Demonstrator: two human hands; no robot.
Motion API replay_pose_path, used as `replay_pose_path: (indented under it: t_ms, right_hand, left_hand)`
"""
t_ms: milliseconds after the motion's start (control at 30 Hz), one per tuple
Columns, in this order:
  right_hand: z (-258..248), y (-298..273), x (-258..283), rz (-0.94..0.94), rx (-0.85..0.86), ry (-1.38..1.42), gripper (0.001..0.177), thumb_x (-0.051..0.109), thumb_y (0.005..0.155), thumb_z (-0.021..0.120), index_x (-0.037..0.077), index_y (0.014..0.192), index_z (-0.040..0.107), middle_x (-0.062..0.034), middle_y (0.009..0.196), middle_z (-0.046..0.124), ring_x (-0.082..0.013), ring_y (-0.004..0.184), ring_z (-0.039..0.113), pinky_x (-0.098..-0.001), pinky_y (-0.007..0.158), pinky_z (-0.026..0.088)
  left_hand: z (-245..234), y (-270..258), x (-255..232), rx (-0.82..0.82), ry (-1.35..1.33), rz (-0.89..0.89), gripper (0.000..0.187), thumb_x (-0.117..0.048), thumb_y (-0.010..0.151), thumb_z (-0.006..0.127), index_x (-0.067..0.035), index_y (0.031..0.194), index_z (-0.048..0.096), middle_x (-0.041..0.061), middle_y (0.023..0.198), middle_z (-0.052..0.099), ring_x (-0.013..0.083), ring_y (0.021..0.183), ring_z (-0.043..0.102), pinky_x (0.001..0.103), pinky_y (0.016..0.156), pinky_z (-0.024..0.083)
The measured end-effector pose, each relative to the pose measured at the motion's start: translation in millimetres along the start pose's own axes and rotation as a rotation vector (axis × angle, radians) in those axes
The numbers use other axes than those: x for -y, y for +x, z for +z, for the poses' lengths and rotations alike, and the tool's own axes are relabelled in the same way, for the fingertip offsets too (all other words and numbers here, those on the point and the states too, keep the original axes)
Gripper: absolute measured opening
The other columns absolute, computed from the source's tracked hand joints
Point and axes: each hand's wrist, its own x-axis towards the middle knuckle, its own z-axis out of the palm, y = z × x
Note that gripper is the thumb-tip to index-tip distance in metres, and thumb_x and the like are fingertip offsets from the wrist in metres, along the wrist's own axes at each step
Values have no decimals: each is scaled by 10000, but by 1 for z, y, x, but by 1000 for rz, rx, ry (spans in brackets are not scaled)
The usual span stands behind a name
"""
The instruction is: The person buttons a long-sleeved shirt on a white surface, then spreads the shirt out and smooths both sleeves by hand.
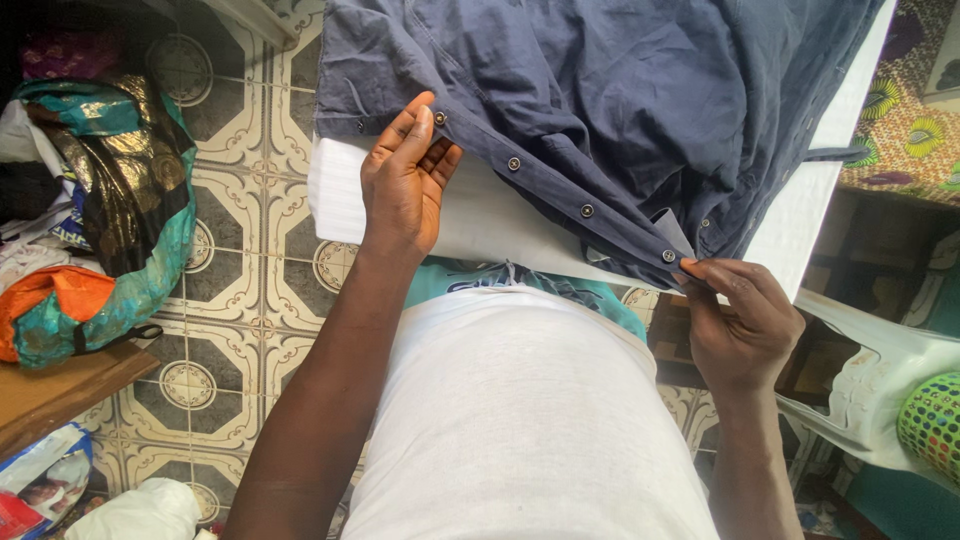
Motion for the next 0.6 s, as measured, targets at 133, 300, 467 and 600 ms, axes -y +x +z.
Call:
replay_pose_path:
  t_ms: [133, 300, 467, 600]
  right_hand:
    - [0, 0, 1, -6, -6, 1, 157, -114, 971, 725, -23, 1098, 739, -144, 1124, 720, -187, 1020, 740, -247, 799, 599]
    - [0, -1, -2, -16, -4, -21, 152, -116, 972, 722, -26, 1094, 738, -145, 1127, 724, -187, 1018, 744, -240, 786, 622]
    - [-1, -3, -5, -6, 14, -40, 148, -119, 983, 711, -24, 1095, 733, -143, 1121, 726, -182, 1013, 750, -245, 794, 599]
    - [1, -2, -4, -4, -11, -11, 134, -111, 980, 720, -28, 1084, 735, -148, 1125, 725, -186, 1019, 747, -244, 793, 599]
  left_hand:
    - [-1, -1, -2, 4, 24, 4, 437, -56, 968, 643, 25, 1389, 560, 56, 1016, 678, 115, 921, 670, 287, 881, 607]
    - [-2, -5, -5, 96, -2, 32, 492, 6, 955, 666, 33, 1428, 534, 45, 1007, 658, 113, 934, 671, 287, 924, 600]
    - [1, -7, -7, 107, 8, 44, 480, -6, 956, 668, 33, 1419, 548, 56, 1023, 671, 121, 950, 676, 295, 931, 604]
    - [2, -6, -7, 28, 0, 10, 392, -100, 963, 676, 3, 1334, 601, 43, 1041, 693, 120, 944, 681, 292, 904, 610]
